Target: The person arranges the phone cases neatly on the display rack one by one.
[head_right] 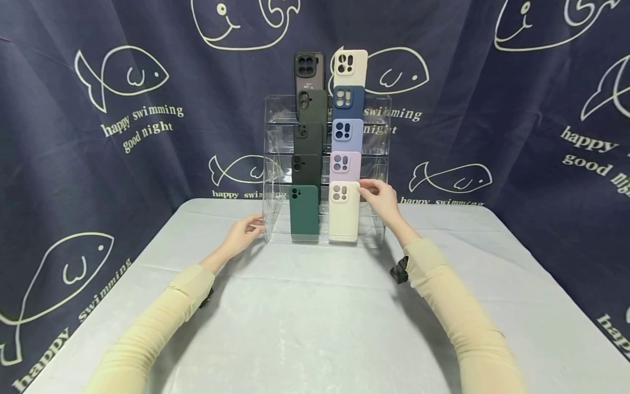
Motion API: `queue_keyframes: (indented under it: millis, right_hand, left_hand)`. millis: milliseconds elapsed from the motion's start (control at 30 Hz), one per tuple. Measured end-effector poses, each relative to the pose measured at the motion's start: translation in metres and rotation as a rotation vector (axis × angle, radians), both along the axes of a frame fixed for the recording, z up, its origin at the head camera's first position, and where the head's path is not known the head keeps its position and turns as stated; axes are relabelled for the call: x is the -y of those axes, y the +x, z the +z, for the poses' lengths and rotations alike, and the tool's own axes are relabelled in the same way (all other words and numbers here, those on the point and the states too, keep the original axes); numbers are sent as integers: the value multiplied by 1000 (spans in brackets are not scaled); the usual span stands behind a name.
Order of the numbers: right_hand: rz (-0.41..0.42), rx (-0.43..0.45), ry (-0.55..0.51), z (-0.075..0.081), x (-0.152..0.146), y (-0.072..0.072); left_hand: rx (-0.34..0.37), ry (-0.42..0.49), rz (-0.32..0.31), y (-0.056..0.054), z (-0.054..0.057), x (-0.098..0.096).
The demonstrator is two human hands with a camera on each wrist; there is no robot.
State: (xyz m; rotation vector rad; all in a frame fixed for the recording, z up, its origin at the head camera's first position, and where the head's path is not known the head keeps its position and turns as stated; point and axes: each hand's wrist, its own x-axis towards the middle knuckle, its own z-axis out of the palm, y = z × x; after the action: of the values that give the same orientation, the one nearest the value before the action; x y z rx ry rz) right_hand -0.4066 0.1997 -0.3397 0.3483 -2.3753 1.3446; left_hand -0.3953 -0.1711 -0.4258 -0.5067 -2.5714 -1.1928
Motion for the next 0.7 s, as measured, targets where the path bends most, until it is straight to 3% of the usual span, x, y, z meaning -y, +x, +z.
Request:
queue_keyframes:
  millis: [133, 467, 600, 700]
  right_hand:
    - [-25, -14, 25, -2, -4, 5]
    - [28, -133, 42, 4, -18, 18]
    - [3, -189, 73, 7, -26, 22]
    - [-35, -258, 137, 7, -32, 25]
  left_hand:
    - [-10, -9, -5, -1, 1, 2]
    - [-39, -47, -34, 1, 4, 11]
    - [-41, -80, -14, 5, 10, 12]
    - [-75, -106, 14, 10, 21, 13]
